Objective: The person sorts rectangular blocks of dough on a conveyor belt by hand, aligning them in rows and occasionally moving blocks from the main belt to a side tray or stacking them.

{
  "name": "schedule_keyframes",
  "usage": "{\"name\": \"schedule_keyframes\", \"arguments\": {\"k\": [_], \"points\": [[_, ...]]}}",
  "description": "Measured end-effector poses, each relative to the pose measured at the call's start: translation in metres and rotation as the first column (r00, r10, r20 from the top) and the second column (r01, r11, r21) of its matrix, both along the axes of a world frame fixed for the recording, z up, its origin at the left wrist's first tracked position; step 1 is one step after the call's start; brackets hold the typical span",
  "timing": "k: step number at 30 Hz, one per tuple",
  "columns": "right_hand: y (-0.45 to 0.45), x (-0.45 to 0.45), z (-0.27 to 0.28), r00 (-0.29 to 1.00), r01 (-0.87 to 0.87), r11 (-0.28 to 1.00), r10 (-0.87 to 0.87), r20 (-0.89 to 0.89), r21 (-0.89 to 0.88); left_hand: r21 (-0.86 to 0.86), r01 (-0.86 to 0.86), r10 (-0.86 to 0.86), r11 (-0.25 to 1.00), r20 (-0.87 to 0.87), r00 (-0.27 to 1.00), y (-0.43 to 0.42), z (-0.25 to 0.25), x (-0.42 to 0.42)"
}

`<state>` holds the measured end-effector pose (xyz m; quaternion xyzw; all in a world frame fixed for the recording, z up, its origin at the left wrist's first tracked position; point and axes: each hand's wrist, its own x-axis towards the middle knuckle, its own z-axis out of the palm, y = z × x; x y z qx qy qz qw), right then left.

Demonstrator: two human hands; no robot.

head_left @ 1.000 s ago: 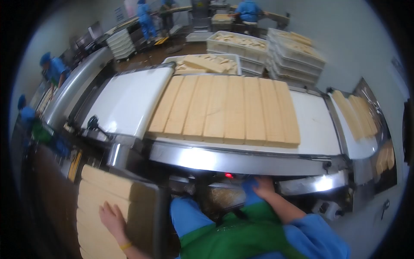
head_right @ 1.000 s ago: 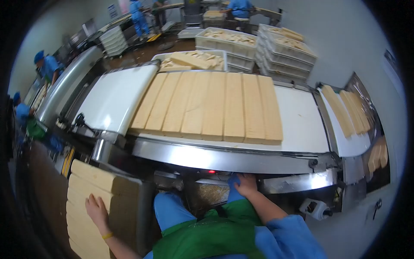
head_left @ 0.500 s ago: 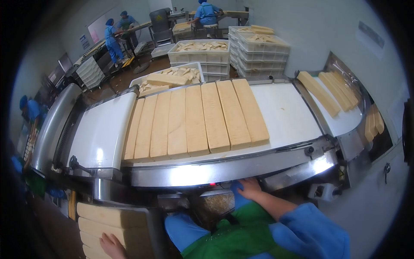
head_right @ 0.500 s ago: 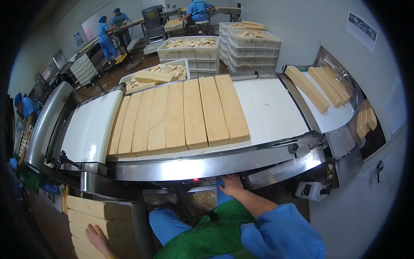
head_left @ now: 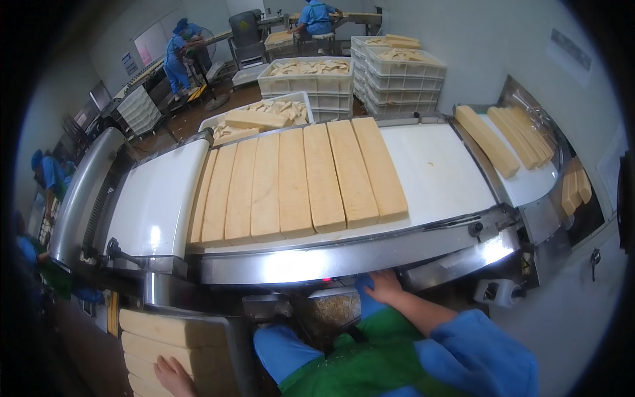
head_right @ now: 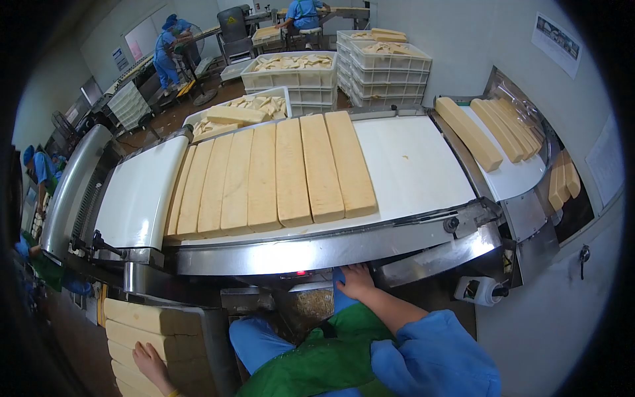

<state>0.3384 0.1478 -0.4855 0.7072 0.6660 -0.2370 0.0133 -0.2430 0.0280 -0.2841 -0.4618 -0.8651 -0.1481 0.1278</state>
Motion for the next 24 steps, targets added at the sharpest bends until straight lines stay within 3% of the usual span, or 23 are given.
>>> {"name": "schedule_keyframes", "arguments": {"k": [5,8,11,13,15,17,18,19,20,22,24], "points": [[-0.002,-0.001,-0.005,0.999,0.003,0.996,0.000,-0.033,0.092,0.021,-0.005,0.006,1.000,-0.029,1.000,0.000,-0.003,0.001],[-0.003,-0.013,0.020,0.961,-0.181,0.983,0.184,0.208,-0.032,-0.020,-0.021,0.021,1.000,0.000,1.000,0.000,0.005,0.008],[0.003,-0.027,0.076,0.882,-0.471,0.782,0.413,-0.226,-0.409,-0.007,-0.018,0.018,1.000,-0.037,0.999,-0.002,0.000,0.004],[-0.001,-0.024,0.152,0.623,-0.683,0.703,0.417,-0.662,-0.199,-0.001,-0.009,0.009,1.000,-0.048,0.999,-0.002,-0.004,0.000],[0.006,-0.010,0.198,0.429,-0.670,0.738,0.475,-0.769,0.082,0.003,-0.001,0.001,1.000,-0.039,0.999,-0.002,-0.005,-0.003],[0.024,0.021,0.216,0.404,-0.384,0.883,0.422,-0.811,0.268,0.000,0.003,-0.003,1.000,-0.011,1.000,-0.002,-0.004,-0.003],[0.036,0.043,0.234,0.630,-0.257,0.874,0.474,-0.614,0.412,-0.001,0.003,-0.003,1.000,-0.005,1.000,-0.002,-0.002,-0.002],[0.048,0.059,0.235,0.681,0.052,0.977,0.116,-0.723,0.206,-0.001,0.002,-0.002,1.000,0.001,1.000,-0.002,-0.001,-0.001],[0.072,0.088,0.220,0.768,0.157,0.877,0.180,-0.615,0.453,0.000,0.001,-0.001,1.000,0.006,1.000,-0.001,0.000,0.000],[0.107,0.142,0.200,0.824,0.381,0.759,-0.019,-0.566,0.529,-0.013,0.008,-0.008,1.000,-0.016,1.000,-0.002,-0.001,-0.002],[0.129,0.190,0.187,0.889,0.414,0.676,-0.157,-0.430,0.609,-0.013,0.008,-0.008,1.000,-0.017,1.000,-0.002,-0.001,-0.003]]}}
